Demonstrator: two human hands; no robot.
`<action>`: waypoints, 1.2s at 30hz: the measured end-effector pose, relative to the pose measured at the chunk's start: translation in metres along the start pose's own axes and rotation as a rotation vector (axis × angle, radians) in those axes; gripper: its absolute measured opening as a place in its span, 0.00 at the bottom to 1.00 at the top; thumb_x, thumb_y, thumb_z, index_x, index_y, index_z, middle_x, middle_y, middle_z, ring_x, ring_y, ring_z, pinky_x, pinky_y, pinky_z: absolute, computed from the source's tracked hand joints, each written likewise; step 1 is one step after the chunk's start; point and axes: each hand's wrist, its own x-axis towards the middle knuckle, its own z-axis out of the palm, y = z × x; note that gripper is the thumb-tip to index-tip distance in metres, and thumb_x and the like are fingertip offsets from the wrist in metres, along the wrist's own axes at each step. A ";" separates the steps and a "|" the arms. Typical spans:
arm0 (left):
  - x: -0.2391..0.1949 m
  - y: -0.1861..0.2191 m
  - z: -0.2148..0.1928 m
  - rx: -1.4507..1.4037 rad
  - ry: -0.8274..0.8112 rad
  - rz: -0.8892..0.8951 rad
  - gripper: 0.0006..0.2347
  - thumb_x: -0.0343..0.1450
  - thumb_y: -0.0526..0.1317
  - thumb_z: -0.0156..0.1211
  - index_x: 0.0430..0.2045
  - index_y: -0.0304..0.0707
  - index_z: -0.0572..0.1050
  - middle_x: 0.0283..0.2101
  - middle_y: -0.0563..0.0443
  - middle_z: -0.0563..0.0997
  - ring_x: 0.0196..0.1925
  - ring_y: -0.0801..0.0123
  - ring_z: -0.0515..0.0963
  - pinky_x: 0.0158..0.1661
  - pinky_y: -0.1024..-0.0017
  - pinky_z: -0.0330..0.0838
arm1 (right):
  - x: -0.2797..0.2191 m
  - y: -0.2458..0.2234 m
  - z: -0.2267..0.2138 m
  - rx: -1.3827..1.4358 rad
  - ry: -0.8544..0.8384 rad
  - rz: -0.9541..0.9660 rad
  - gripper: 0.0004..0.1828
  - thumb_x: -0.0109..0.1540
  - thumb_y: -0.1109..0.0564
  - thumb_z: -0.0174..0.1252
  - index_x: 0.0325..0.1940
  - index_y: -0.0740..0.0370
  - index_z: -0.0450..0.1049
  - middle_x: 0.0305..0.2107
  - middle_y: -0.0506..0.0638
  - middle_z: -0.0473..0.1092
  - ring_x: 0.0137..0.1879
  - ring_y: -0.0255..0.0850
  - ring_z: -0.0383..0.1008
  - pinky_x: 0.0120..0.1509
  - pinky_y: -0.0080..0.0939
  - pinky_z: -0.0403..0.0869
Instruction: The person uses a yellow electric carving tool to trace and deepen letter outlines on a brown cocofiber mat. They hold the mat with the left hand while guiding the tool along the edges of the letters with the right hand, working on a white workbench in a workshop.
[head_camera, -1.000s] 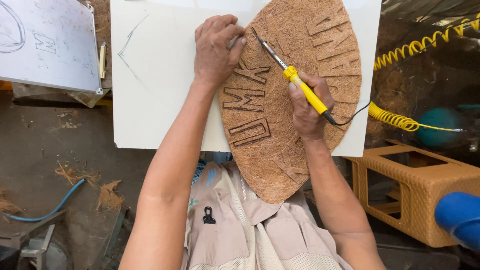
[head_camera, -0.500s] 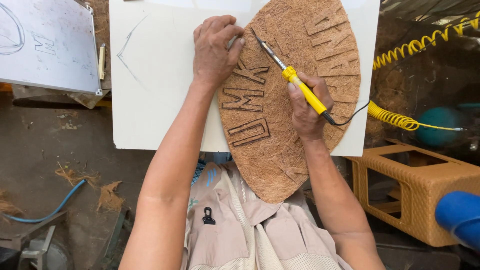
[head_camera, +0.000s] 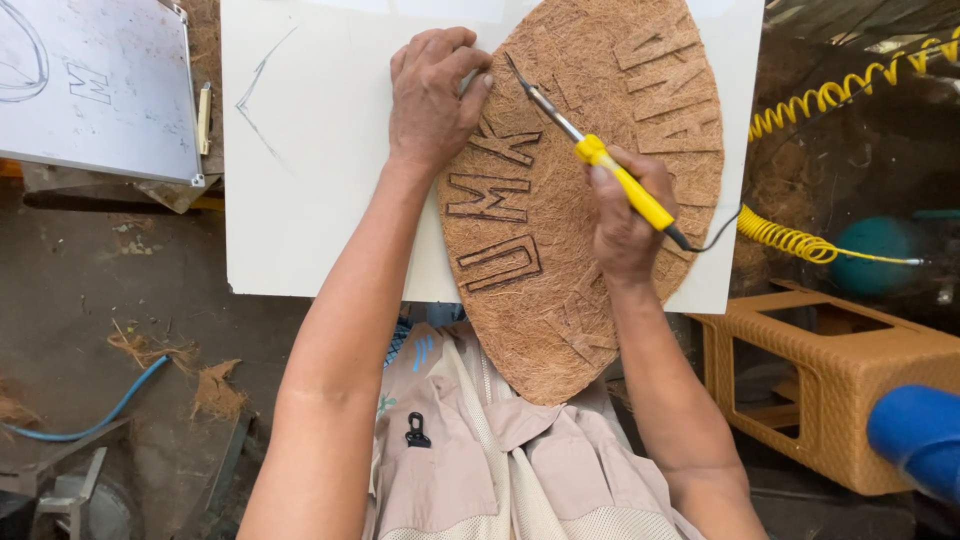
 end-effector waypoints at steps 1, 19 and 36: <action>0.002 0.001 0.001 0.003 0.005 -0.004 0.04 0.68 0.40 0.65 0.33 0.47 0.80 0.47 0.52 0.79 0.53 0.59 0.73 0.52 0.56 0.61 | -0.002 -0.003 -0.003 0.003 -0.006 -0.002 0.07 0.67 0.63 0.56 0.46 0.71 0.69 0.40 0.61 0.69 0.39 0.49 0.79 0.43 0.38 0.82; 0.000 -0.003 0.003 0.005 0.011 0.009 0.04 0.70 0.39 0.61 0.29 0.42 0.80 0.43 0.50 0.80 0.47 0.60 0.75 0.51 0.58 0.62 | -0.012 -0.001 0.001 -0.030 0.017 0.078 0.14 0.66 0.58 0.56 0.49 0.74 0.67 0.43 0.61 0.66 0.46 0.55 0.78 0.52 0.45 0.83; 0.000 -0.004 0.003 0.018 0.025 0.047 0.02 0.67 0.39 0.63 0.29 0.44 0.80 0.42 0.54 0.78 0.47 0.60 0.73 0.48 0.60 0.60 | -0.013 0.004 0.003 -0.023 0.030 0.122 0.18 0.66 0.54 0.58 0.50 0.73 0.67 0.44 0.61 0.67 0.46 0.53 0.79 0.51 0.42 0.82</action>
